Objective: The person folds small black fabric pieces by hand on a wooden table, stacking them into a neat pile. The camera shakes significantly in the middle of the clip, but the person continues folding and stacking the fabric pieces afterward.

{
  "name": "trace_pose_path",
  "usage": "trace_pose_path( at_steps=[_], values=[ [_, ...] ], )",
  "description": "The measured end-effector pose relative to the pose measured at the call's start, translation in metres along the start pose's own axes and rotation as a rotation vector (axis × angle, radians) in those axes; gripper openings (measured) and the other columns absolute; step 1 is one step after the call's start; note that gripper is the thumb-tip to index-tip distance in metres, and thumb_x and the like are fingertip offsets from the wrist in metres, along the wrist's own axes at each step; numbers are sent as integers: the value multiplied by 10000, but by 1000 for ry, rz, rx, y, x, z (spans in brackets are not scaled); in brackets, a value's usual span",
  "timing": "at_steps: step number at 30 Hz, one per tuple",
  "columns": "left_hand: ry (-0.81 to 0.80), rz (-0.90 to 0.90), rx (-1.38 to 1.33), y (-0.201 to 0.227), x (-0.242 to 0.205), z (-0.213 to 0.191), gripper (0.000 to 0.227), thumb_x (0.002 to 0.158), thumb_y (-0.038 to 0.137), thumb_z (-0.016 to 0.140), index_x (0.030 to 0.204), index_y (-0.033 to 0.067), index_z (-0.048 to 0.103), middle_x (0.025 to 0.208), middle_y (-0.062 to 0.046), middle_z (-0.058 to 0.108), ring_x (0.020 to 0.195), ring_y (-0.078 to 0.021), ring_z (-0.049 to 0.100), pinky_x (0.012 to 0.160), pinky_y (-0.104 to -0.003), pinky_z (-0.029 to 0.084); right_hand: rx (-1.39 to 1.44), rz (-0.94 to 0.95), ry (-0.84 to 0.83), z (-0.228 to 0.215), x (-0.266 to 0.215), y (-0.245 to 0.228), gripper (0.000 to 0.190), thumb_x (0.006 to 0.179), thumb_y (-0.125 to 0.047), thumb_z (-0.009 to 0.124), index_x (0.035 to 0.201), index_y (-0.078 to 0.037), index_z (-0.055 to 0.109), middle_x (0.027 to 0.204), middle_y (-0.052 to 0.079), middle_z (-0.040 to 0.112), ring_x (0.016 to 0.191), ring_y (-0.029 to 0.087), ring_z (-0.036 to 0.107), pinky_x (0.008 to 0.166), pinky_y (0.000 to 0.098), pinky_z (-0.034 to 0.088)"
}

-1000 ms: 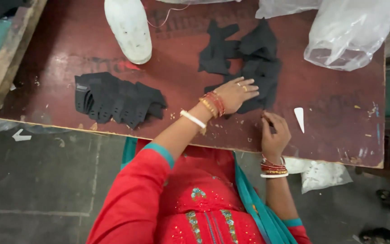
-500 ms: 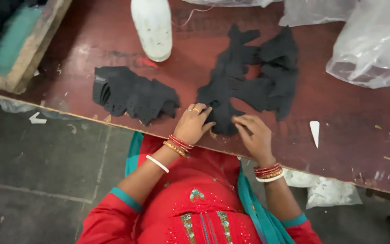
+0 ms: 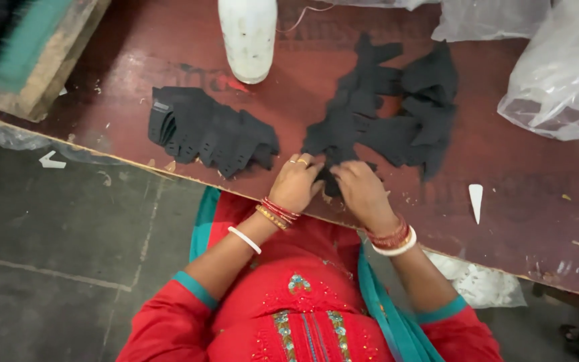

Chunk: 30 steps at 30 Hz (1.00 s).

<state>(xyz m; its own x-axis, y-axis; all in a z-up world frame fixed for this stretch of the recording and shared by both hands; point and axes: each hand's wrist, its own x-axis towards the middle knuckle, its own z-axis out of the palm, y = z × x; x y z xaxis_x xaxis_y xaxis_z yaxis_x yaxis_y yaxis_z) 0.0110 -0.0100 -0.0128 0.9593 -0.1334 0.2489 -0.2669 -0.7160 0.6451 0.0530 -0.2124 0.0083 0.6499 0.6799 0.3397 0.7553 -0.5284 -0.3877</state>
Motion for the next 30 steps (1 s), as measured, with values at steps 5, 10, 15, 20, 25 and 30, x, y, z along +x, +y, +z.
trace_pose_path(
  at_steps=[5,10,15,20,25,30],
  values=[
    [43,25,22,-1,-7,-8,381,827,181,776,1154,-5,717,1106,-172,648,1060,-380,594,936,-461,495,94,112,-1,-27,-18,-15,181,916,-54,682,1089,-40,732,1072,128,693,1019,335,663,885,424,542],
    [202,-41,75,-10,-24,-71,410,845,216,793,1182,0,703,1118,-175,652,1094,-385,590,969,-475,479,119,376,194,-57,-39,6,167,939,-64,718,1100,-70,758,1097,101,740,1013,268,722,879,361,568],
    [204,-73,150,-2,0,-78,581,731,291,834,1200,-9,667,1183,-232,621,1089,-415,579,923,-500,467,210,472,242,-60,-35,3,206,940,-24,714,1139,-44,767,1084,109,738,956,214,723,808,309,563],
    [148,-59,110,-14,53,5,474,804,277,825,1152,-12,687,1145,-192,642,1104,-384,599,962,-471,492,287,354,250,-47,4,-6,170,949,-21,721,1116,-26,751,1073,117,733,947,210,736,790,292,572],
    [20,-148,53,-22,40,10,341,770,219,836,1029,14,752,1085,-179,664,1085,-374,618,964,-449,501,364,408,185,-43,18,-8,184,928,-31,726,1110,-30,745,1058,102,750,920,206,749,777,294,583],
    [49,-210,-87,-23,26,6,415,677,161,860,1058,27,761,1062,-174,674,1071,-373,626,953,-447,505,293,206,4,-23,40,-6,152,914,-64,717,1060,-40,756,1025,110,731,956,291,719,833,360,556]
  ],
)
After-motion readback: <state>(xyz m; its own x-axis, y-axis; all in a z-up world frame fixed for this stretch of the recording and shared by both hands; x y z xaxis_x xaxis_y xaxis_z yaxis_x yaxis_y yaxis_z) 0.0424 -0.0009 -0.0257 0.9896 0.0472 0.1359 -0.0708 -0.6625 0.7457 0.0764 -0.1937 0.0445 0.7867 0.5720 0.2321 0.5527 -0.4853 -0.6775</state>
